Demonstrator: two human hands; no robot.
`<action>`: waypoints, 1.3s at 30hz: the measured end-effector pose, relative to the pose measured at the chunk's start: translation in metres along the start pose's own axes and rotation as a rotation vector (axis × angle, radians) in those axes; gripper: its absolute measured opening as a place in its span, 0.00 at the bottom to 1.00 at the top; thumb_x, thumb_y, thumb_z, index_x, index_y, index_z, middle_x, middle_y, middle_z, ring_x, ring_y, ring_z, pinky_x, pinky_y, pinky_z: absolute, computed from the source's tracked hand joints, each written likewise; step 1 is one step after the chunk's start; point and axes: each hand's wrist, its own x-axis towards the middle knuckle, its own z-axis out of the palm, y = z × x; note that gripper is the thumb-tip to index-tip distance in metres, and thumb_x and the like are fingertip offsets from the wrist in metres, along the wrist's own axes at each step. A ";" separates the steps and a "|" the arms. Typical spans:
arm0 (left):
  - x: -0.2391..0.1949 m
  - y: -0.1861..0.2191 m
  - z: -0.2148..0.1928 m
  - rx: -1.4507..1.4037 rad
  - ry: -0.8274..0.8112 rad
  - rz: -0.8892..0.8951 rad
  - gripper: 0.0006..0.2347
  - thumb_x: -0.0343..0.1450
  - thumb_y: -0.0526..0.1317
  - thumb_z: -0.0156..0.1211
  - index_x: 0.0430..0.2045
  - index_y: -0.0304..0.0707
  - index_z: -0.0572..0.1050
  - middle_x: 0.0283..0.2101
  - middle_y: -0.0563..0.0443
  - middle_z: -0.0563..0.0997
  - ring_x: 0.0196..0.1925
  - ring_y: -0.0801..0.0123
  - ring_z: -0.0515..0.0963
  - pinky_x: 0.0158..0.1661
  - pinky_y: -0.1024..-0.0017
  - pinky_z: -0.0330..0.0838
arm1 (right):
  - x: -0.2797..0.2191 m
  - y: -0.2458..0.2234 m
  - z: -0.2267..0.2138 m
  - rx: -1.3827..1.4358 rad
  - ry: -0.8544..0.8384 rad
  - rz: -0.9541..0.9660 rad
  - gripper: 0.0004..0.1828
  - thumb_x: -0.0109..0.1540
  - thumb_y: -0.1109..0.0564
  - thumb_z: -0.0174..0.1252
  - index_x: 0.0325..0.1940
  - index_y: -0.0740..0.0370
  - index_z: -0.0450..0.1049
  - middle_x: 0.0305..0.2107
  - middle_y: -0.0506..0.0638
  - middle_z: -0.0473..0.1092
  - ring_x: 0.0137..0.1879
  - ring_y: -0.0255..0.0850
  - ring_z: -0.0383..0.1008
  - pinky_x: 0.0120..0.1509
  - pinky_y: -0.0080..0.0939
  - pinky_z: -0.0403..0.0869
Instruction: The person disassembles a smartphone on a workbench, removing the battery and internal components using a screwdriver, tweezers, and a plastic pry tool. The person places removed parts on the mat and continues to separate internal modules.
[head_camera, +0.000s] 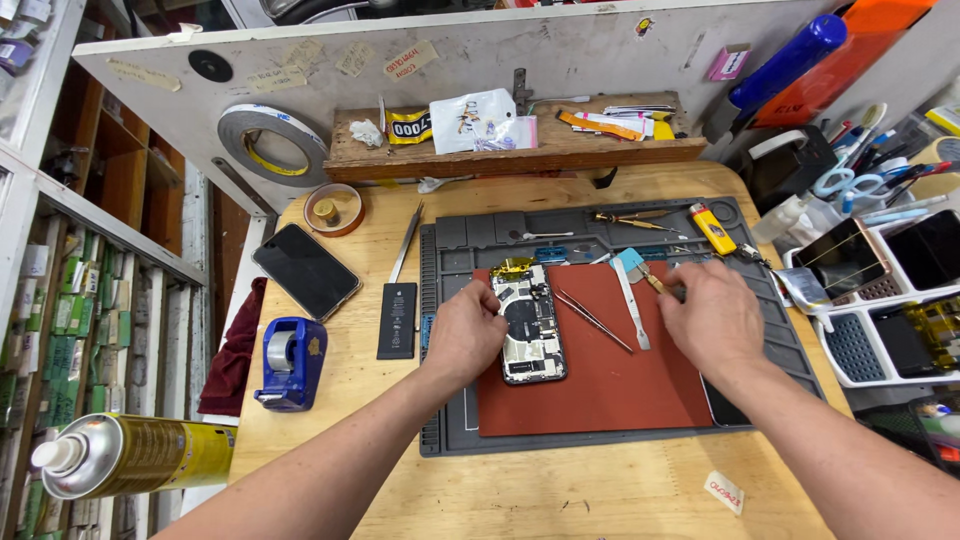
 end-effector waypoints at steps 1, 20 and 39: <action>0.000 -0.001 0.002 0.011 0.003 0.003 0.06 0.65 0.35 0.61 0.33 0.36 0.77 0.33 0.40 0.85 0.40 0.52 0.85 0.44 0.60 0.77 | -0.002 -0.005 -0.003 -0.067 0.075 -0.117 0.11 0.58 0.49 0.67 0.41 0.54 0.82 0.38 0.53 0.77 0.48 0.52 0.78 0.53 0.51 0.75; 0.002 -0.009 -0.001 -0.134 -0.040 -0.060 0.03 0.67 0.34 0.59 0.31 0.35 0.77 0.29 0.47 0.84 0.33 0.65 0.84 0.39 0.68 0.77 | 0.007 -0.065 0.014 0.414 -0.403 -0.047 0.15 0.63 0.53 0.57 0.54 0.56 0.75 0.43 0.56 0.77 0.49 0.56 0.78 0.55 0.53 0.74; 0.009 -0.013 -0.004 -0.147 -0.135 -0.097 0.04 0.68 0.32 0.61 0.33 0.35 0.77 0.32 0.49 0.83 0.35 0.70 0.83 0.39 0.71 0.77 | -0.013 -0.080 0.011 0.217 -0.456 -0.160 0.18 0.68 0.51 0.47 0.62 0.50 0.66 0.46 0.57 0.69 0.53 0.57 0.74 0.56 0.56 0.73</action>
